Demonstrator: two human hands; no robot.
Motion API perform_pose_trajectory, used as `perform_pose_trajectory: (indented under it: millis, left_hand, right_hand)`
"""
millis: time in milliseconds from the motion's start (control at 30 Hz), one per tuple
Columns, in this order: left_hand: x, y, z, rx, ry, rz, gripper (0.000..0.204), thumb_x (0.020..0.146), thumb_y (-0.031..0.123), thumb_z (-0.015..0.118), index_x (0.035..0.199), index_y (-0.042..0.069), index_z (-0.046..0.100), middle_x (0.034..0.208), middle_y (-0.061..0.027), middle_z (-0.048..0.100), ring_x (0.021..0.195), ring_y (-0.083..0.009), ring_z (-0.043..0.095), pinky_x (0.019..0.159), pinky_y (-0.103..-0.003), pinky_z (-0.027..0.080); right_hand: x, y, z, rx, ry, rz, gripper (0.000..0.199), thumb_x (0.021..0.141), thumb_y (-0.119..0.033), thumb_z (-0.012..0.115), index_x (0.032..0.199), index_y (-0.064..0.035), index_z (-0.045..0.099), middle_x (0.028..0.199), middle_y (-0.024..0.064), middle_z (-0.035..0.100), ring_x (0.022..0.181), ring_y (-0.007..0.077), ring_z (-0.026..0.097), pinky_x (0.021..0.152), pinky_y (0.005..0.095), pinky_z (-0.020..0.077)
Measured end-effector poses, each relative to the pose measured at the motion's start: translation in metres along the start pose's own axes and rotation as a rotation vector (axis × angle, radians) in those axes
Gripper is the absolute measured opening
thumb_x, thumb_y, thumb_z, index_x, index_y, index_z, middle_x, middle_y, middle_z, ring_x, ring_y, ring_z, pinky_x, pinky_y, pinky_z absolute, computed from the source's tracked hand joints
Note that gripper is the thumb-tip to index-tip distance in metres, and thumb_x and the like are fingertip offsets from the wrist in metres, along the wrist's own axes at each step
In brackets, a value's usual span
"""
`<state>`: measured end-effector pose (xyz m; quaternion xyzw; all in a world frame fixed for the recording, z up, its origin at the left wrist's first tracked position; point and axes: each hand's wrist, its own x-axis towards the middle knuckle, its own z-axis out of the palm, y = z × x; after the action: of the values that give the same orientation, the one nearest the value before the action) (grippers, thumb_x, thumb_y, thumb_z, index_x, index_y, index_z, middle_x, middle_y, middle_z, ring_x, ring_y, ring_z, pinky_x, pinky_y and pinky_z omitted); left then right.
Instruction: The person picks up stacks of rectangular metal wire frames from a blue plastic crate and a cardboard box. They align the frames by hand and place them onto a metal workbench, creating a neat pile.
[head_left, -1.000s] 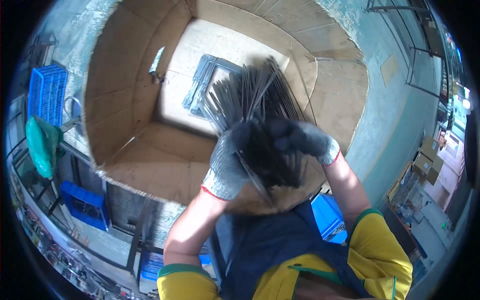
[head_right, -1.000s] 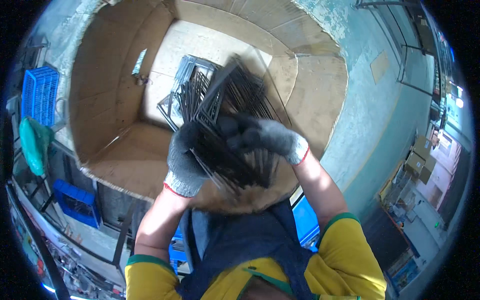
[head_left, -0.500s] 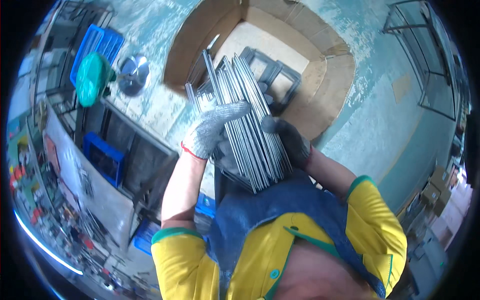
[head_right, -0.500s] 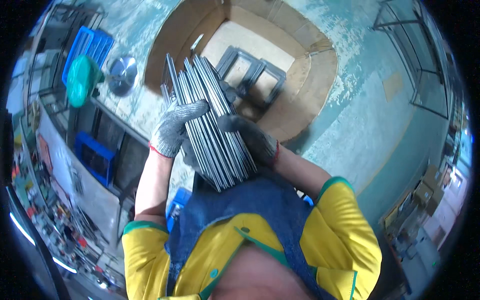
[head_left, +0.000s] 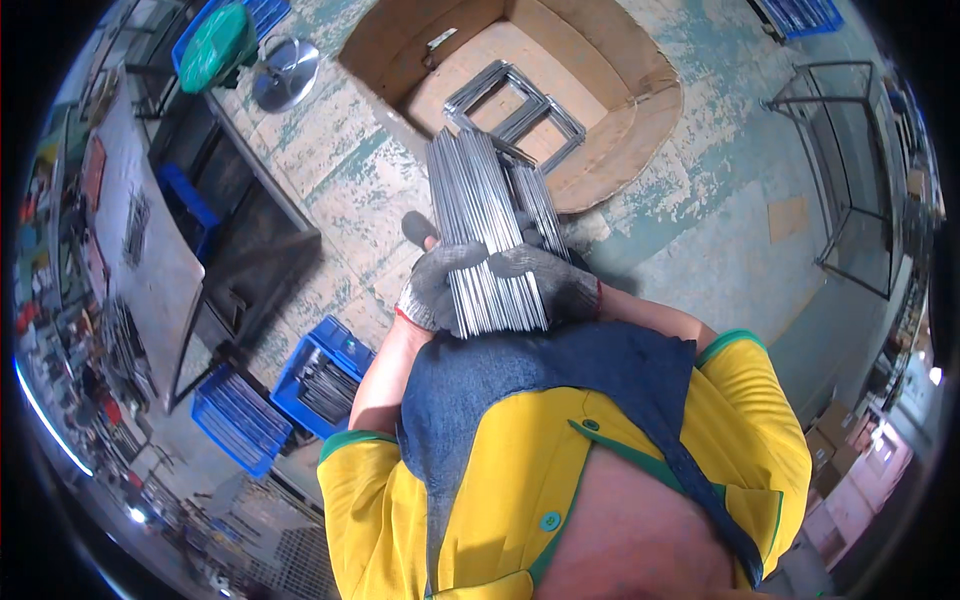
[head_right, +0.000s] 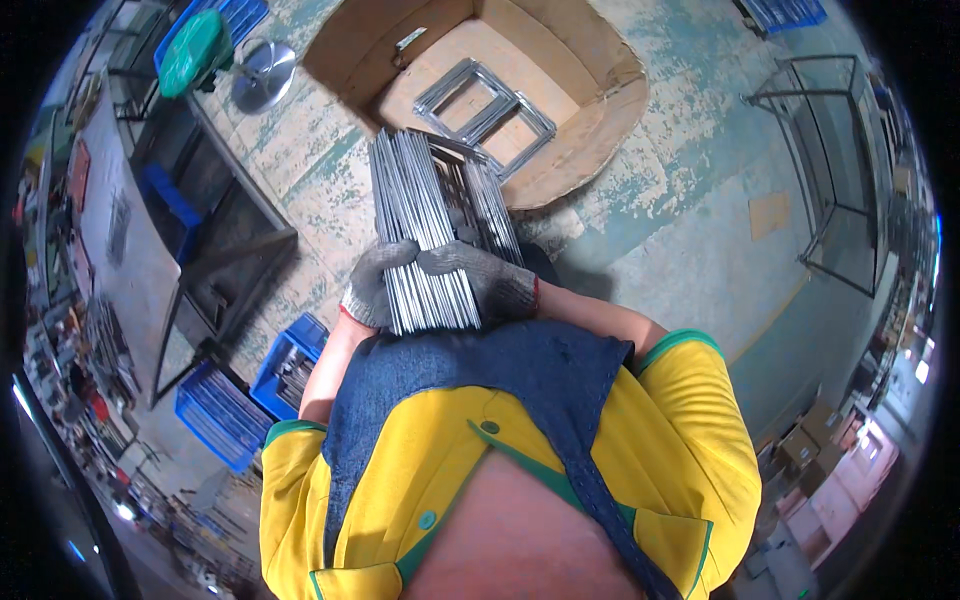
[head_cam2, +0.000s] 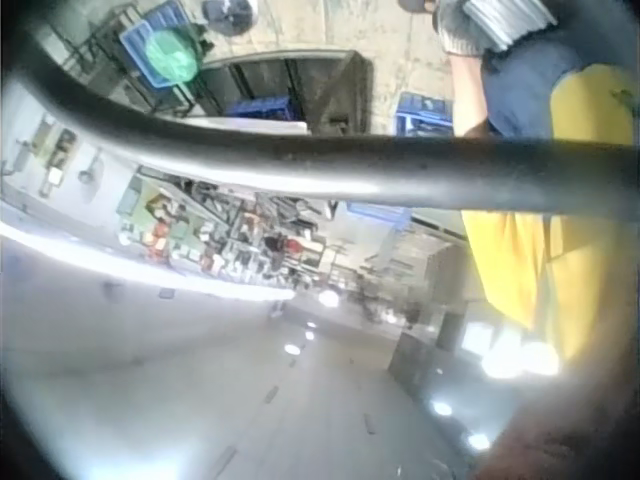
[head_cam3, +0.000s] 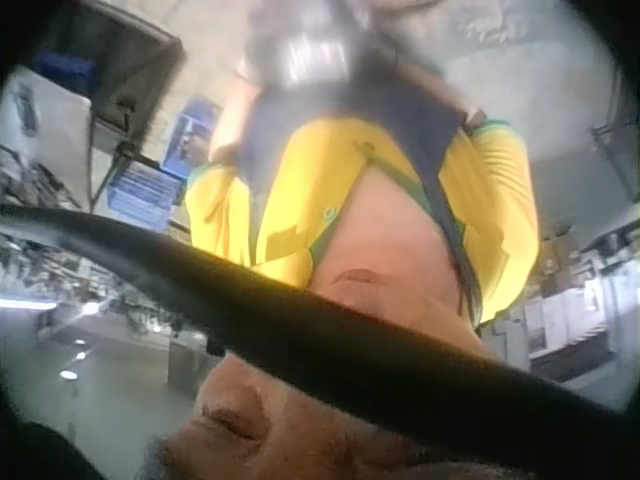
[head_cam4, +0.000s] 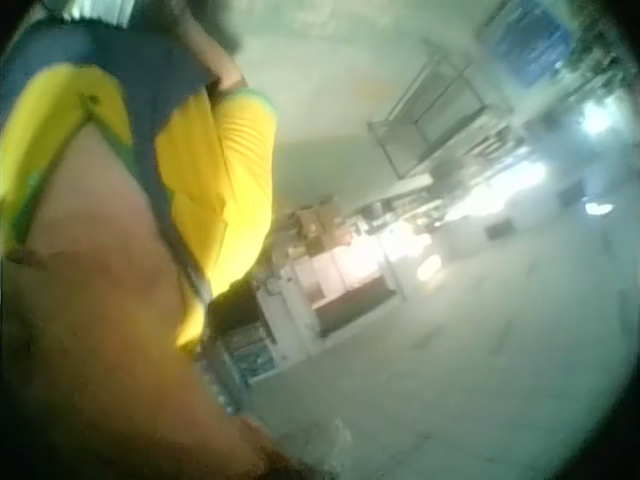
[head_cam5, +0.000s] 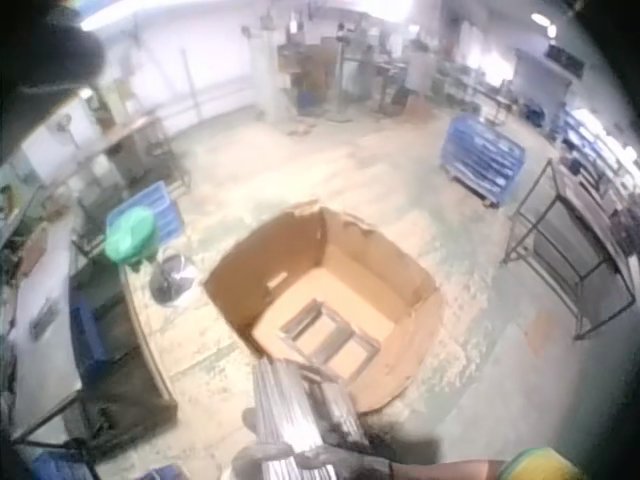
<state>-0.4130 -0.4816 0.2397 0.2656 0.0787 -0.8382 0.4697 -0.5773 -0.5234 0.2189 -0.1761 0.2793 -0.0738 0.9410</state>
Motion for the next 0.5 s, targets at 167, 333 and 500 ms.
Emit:
perform_pose_trajectory:
  millis: [167,333,500]
  left_hand:
    - [-0.044,0.010,0.008,-0.236,-0.198,0.105,0.059,0.080,0.027,0.051,0.127,-0.006,0.035,0.123,-0.0233,0.046,0.113,-0.0320,0.048,0.099,-0.042,0.036]
    - [-0.108,0.050,-0.054,-0.200,-0.096,0.292,0.067,0.083,0.038,0.053,0.130,-0.004,0.031,0.126,-0.0217,0.044,0.117,-0.0309,0.044,0.101,-0.044,0.034]
    - [-0.170,0.097,-0.086,-0.202,-0.034,0.587,0.058,0.085,0.026,0.052,0.130,-0.003,0.031,0.124,-0.0203,0.045,0.115,-0.0306,0.046,0.099,-0.043,0.037]
  right_hand:
    - [0.007,-0.008,0.062,-0.027,0.063,0.018,0.044,0.082,-0.017,0.056,0.121,0.0000,0.044,0.109,0.0096,0.057,0.093,0.0157,0.058,0.080,0.0281,0.0489]
    - [0.075,0.014,0.116,-0.010,-0.036,0.201,0.044,0.083,-0.020,0.056,0.120,0.0011,0.046,0.108,0.0121,0.058,0.091,0.0183,0.059,0.080,0.0311,0.0496]
    - [0.143,0.018,0.205,0.068,-0.131,0.438,0.049,0.082,-0.020,0.057,0.120,0.0066,0.041,0.109,0.0215,0.056,0.098,0.0300,0.058,0.084,0.0408,0.0498]
